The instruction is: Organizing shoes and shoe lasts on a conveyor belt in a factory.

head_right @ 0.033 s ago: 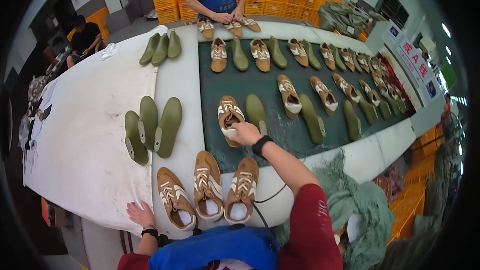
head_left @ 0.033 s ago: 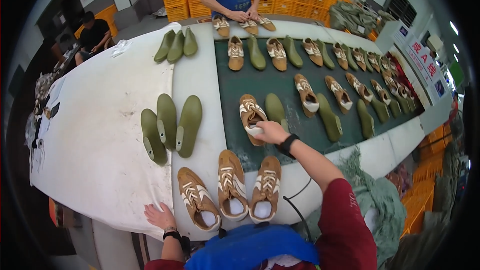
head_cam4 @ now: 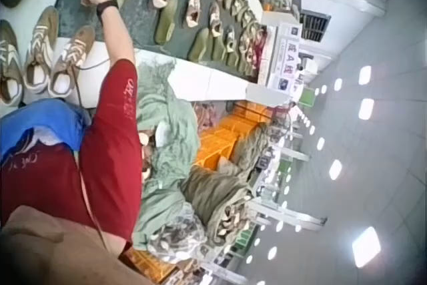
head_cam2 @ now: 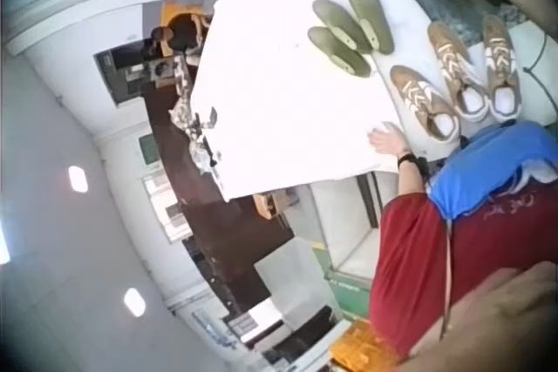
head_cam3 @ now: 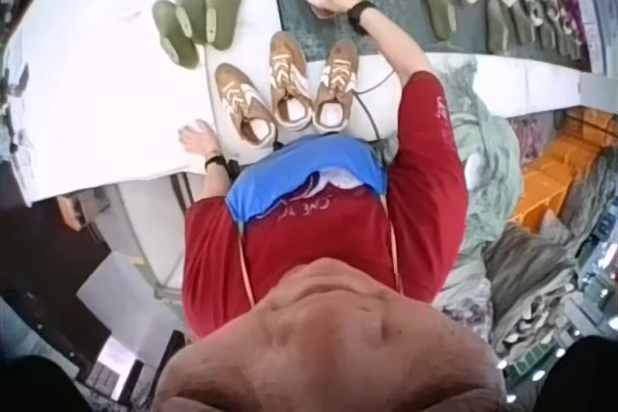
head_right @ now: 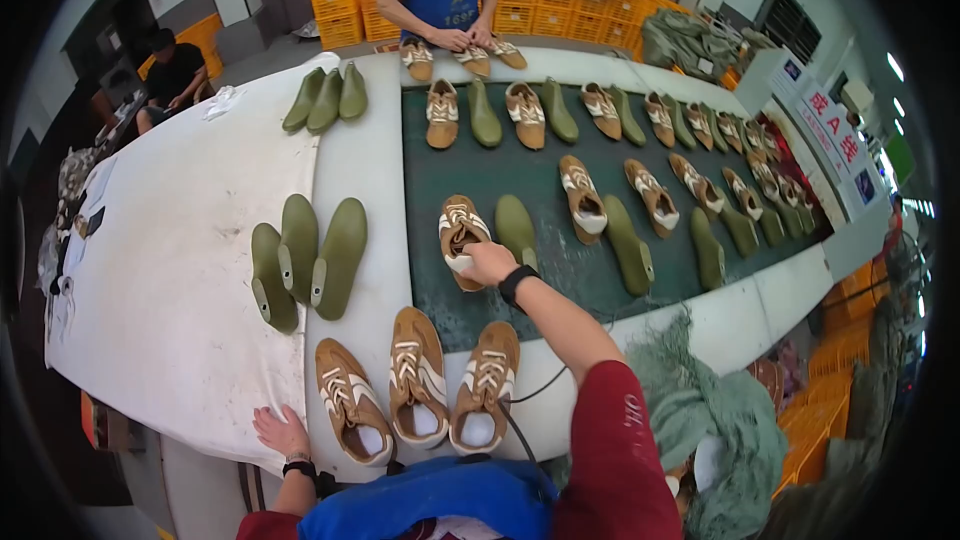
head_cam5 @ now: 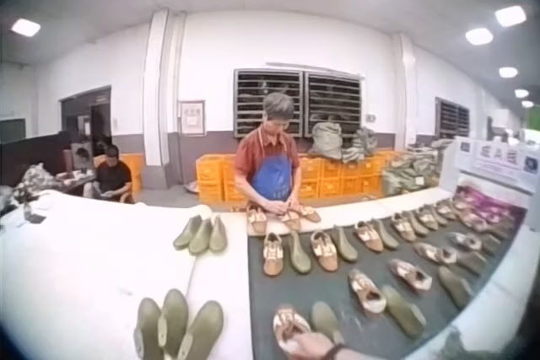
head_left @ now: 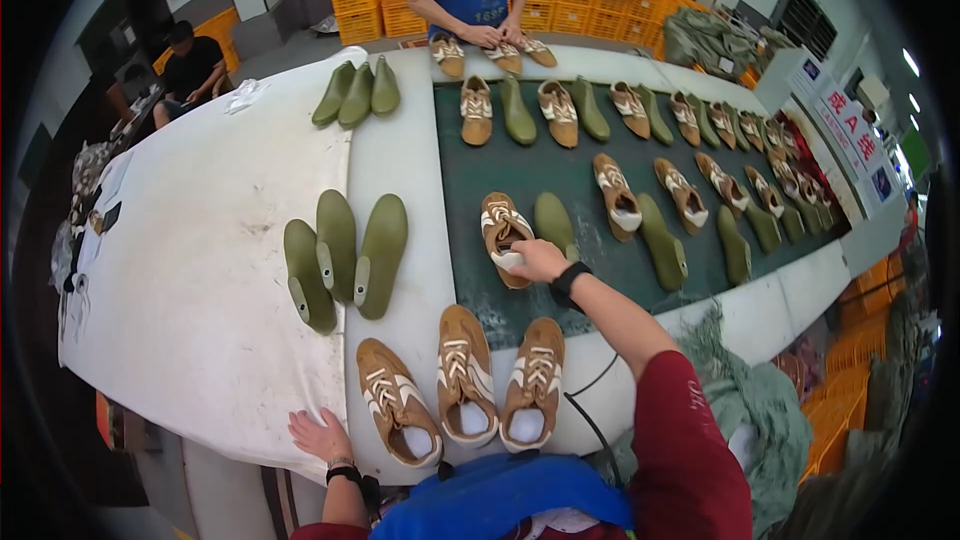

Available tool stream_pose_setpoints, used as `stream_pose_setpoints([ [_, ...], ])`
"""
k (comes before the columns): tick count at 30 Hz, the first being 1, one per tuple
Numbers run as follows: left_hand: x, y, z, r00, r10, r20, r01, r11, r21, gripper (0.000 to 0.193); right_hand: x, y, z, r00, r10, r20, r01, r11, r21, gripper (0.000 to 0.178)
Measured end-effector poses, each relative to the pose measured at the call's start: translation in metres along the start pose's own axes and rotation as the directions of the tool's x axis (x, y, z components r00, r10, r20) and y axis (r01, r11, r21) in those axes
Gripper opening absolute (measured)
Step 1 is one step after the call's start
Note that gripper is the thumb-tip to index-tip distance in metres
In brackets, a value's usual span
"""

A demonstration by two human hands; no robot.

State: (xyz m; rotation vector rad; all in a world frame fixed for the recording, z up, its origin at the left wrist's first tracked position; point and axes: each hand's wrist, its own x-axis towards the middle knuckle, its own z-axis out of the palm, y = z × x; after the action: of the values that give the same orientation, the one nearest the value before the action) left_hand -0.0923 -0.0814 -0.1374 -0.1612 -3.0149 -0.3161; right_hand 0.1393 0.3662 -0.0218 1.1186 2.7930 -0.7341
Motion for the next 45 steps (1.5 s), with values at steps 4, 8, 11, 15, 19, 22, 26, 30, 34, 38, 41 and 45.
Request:
stream_pose_setpoints([
  [4, -0.001, 0.0, 0.002, 1.0, 0.014, -0.02, -0.014, 1.0, 0.005, 0.05, 0.074, 0.018, 0.026, 0.997, 0.073, -0.03, -0.074, 0.997, -0.031, 0.03],
  [8, -0.002, -0.003, 0.001, 0.999, 0.027, -0.036, -0.027, 1.0, 0.002, 0.048, 0.083, 0.029, 0.045, 0.996, -0.009, -0.093, 0.018, 0.996, 0.092, 0.039],
  [11, -0.004, -0.008, 0.0, 0.998, 0.035, -0.045, -0.035, 0.999, 0.001, 0.048, 0.061, 0.031, 0.042, 0.985, -0.072, -0.155, 0.08, 0.996, 0.046, 0.05],
  [15, -0.001, -0.009, 0.003, 0.998, 0.037, -0.048, -0.037, 0.999, 0.002, 0.048, 0.008, 0.025, 0.015, 0.959, -0.082, -0.272, 0.103, 0.993, 0.063, 0.044],
  [19, 0.004, 0.003, -0.003, 0.994, 0.108, 0.008, -0.108, 0.993, 0.043, 0.049, -0.051, 0.026, -0.002, 0.984, -0.156, -0.087, 0.167, 0.977, 0.133, 0.034],
  [22, 0.005, -0.01, 0.004, 0.993, 0.111, -0.047, -0.105, 0.988, 0.111, 0.051, -0.114, -0.003, -0.02, 0.97, -0.244, -0.012, 0.243, 0.961, 0.132, 0.035],
  [26, 0.014, -0.018, 0.01, 0.984, 0.164, -0.069, -0.147, 0.966, 0.211, 0.052, -0.219, -0.043, -0.041, 0.981, -0.191, -0.014, 0.19, 0.958, 0.213, 0.031],
  [30, -0.006, 0.016, -0.001, 0.942, 0.232, -0.242, -0.236, 0.972, 0.014, 0.048, -0.386, -0.076, -0.031, 0.956, 0.068, -0.285, 0.047, 0.924, 0.379, 0.031],
  [34, 0.026, -0.009, 0.039, 0.915, 0.344, -0.211, -0.379, 0.911, -0.162, 0.049, -0.516, -0.09, 0.043, 0.707, 0.597, -0.378, -0.261, 0.718, 0.645, 0.027],
  [38, 0.054, -0.018, 0.072, 0.866, 0.47, -0.172, -0.497, 0.767, -0.406, 0.051, -0.672, -0.08, 0.17, -0.309, 0.713, -0.629, -0.728, 0.249, 0.639, 0.047],
  [41, 0.08, -0.038, 0.078, 0.833, 0.53, -0.162, -0.521, 0.649, -0.554, 0.053, -0.762, -0.045, 0.28, -0.708, 0.677, -0.203, -0.413, -0.163, 0.896, 0.083],
  [45, -0.042, 0.039, -0.061, 0.484, 0.868, -0.11, -0.621, 0.253, -0.742, 0.049, -0.746, -0.054, 0.253, -0.495, 0.748, 0.443, 0.414, -0.245, 0.877, 0.066],
])
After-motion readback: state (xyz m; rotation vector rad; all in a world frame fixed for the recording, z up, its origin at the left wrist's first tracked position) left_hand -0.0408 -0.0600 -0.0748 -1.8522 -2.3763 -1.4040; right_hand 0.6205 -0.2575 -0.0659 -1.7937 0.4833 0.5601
